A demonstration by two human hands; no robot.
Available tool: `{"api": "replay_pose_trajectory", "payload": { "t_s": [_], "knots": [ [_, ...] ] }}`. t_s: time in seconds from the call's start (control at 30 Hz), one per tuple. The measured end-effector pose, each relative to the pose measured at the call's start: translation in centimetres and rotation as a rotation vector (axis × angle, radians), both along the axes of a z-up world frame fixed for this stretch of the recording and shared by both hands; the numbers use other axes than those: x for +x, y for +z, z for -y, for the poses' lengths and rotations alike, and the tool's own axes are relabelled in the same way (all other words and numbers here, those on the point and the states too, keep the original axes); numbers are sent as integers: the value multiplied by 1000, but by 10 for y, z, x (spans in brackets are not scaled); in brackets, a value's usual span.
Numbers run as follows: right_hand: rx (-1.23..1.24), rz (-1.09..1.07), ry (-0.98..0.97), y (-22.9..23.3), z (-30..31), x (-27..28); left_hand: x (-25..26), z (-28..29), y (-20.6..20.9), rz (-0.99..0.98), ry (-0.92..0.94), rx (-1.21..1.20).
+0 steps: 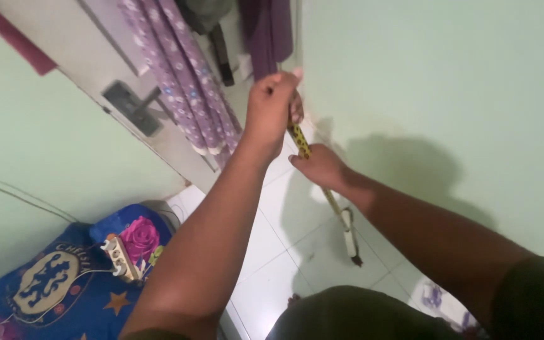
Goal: Sweeping the floor and tidying up objects in a bedroom.
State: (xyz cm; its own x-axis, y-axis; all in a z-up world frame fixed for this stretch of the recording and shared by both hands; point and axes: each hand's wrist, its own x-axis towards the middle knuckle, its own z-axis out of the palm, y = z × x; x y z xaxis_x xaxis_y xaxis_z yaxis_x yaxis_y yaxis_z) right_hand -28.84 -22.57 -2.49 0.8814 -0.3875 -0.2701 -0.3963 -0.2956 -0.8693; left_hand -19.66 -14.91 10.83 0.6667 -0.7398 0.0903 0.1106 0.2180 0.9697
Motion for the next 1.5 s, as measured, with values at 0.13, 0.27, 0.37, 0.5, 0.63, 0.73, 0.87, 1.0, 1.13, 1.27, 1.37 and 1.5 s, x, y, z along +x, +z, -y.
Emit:
{"api": "replay_pose_trajectory", "payload": {
  "t_s": [0.13, 0.27, 0.37, 0.5, 0.63, 0.73, 0.87, 1.0, 1.13, 1.27, 1.37, 1.5],
  "knots": [
    [19, 100, 13, -51, 20, -34, -12, 16, -30, -79, -19, -86],
    [86, -35, -6, -153, 20, -59, -58, 14, -78, 31, -7, 279],
    [108, -131, -84, -181, -8, -66, -77, -3, -91, 99, -28, 382],
    [137, 53, -316, -163, -67, -43, -79, -35, -57, 286, 81, 388],
    [136, 256, -157, -111, -98, -14, -87, -57, -25, 511, 109, 499],
    [232, 398, -128, -65, -109, -9, -88, -69, -14, 590, 46, 476],
    [295, 571, -142, -41, -112, -5, -71, -75, 19, 660, 6, 322],
    [153, 350, -315, -30, -110, -16, -44, -77, 55, 387, -4, 293],
    [154, 290, -419, -76, -85, -39, -29, -56, 6, 193, -80, 109],
    [-120, 154, -491, -173, -58, -55, -52, -42, -57, 36, -93, 293],
    [-4, 87, -479, -183, -63, -46, -69, -47, -64, 182, -139, 361],
    [209, 133, -387, -159, -83, -14, -74, -62, -37, 475, -45, 387]
  ]
}}
